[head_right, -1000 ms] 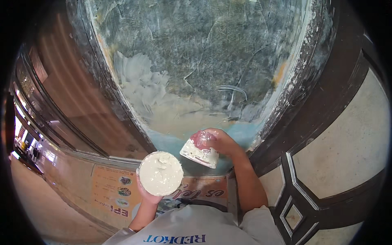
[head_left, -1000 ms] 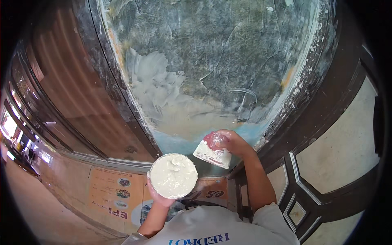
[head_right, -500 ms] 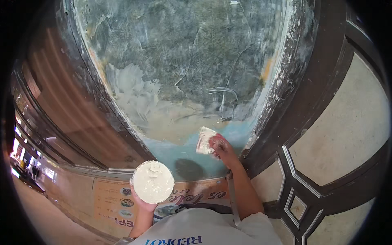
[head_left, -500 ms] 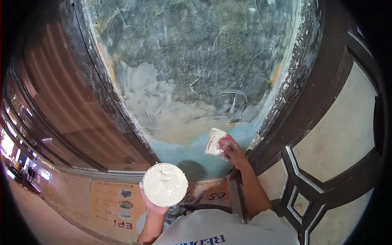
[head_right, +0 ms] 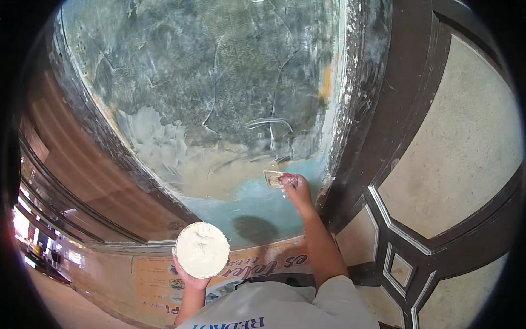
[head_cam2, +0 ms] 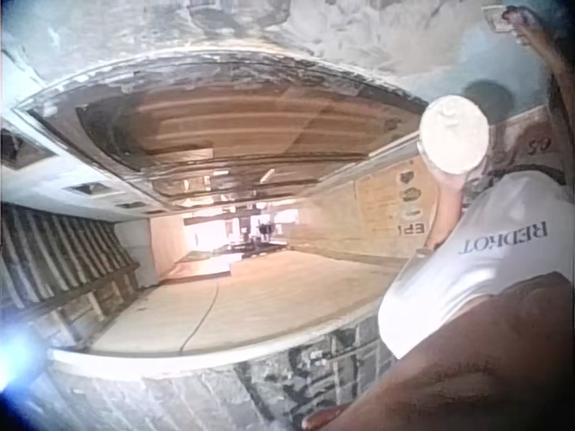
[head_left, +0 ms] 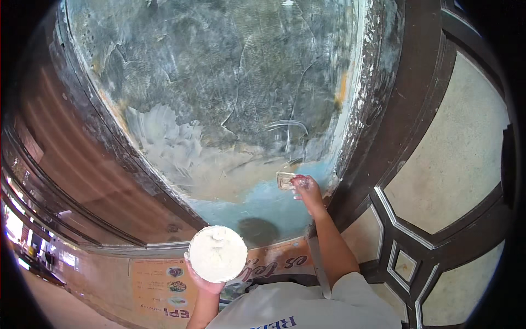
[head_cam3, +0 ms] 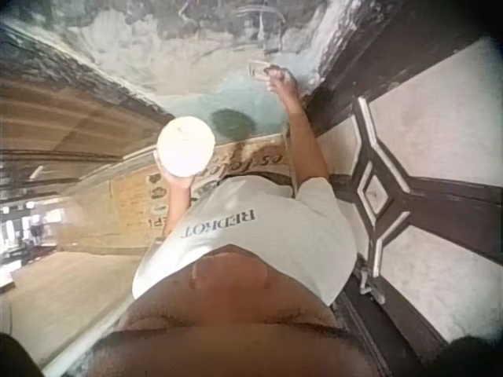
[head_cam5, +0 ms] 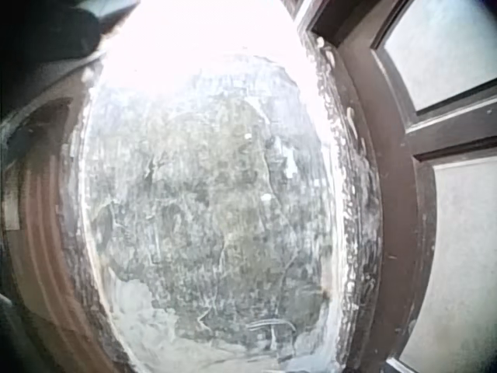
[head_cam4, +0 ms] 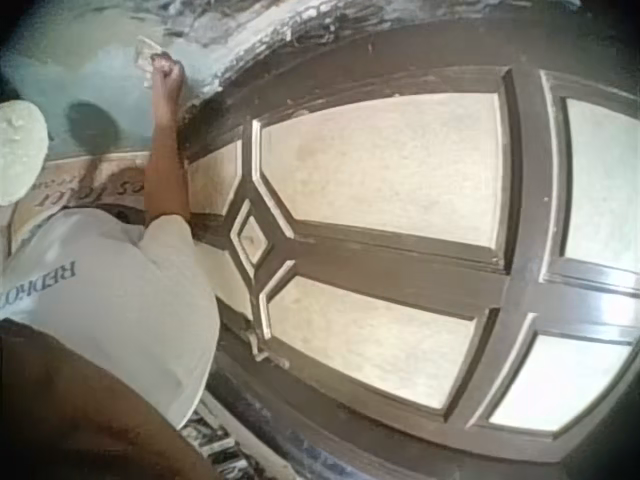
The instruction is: The person applies a coating of white putty to a section of wall using a putty knife. They pick up the putty from a round container and spread it across the surface with multiple strokes.
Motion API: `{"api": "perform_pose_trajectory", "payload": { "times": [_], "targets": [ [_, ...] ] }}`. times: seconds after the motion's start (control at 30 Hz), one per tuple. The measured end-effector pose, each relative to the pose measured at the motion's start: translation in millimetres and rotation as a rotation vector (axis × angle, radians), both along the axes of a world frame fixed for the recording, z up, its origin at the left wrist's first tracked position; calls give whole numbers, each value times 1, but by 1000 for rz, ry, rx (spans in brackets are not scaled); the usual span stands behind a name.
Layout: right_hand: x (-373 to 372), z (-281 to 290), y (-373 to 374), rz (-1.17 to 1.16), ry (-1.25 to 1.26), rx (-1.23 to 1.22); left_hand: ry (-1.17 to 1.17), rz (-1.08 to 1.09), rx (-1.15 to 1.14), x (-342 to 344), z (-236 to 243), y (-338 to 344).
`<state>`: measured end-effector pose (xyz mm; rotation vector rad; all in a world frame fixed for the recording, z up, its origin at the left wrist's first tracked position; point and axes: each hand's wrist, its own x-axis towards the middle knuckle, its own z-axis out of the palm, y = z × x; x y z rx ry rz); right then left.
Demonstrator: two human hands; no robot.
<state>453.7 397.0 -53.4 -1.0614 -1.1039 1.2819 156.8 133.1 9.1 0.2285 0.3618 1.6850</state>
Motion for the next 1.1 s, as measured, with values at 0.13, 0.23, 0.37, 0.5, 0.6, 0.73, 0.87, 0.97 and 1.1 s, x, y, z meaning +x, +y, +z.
{"api": "perform_pose_trajectory", "payload": {
  "times": [0.13, 0.23, 0.37, 0.5, 0.6, 0.73, 0.87, 0.97, 1.1],
  "targets": [
    [2, 3, 13, -166, -178, 181, -25, -9, -8, 6, 1, 2],
    [10, 5, 16, -279, -222, 189, -25, -5, -11, 12, 2, 2],
    [11, 0, 11, -396, 350, 32, -26, 5, -11, 17, 0, 3],
    [8, 6, 6, -109, -6, 64, -43, -9, -27, 27, 2, 9],
    [8, 11, 20, -355, 5, 154, -14, 8, -35, 34, 1, 9],
    [20, 8, 14, -319, 326, 89, -41, 38, -32, 46, 6, 11],
    [12, 0, 11, -202, -528, 372, 32, 35, -43, 52, -1, 15],
    [16, 4, 23, -413, -263, 462, -3, 28, -31, 59, -1, 16],
    [19, 43, 8, -452, 68, 166, 18, 50, -34, 64, -2, 14]
  ]
}}
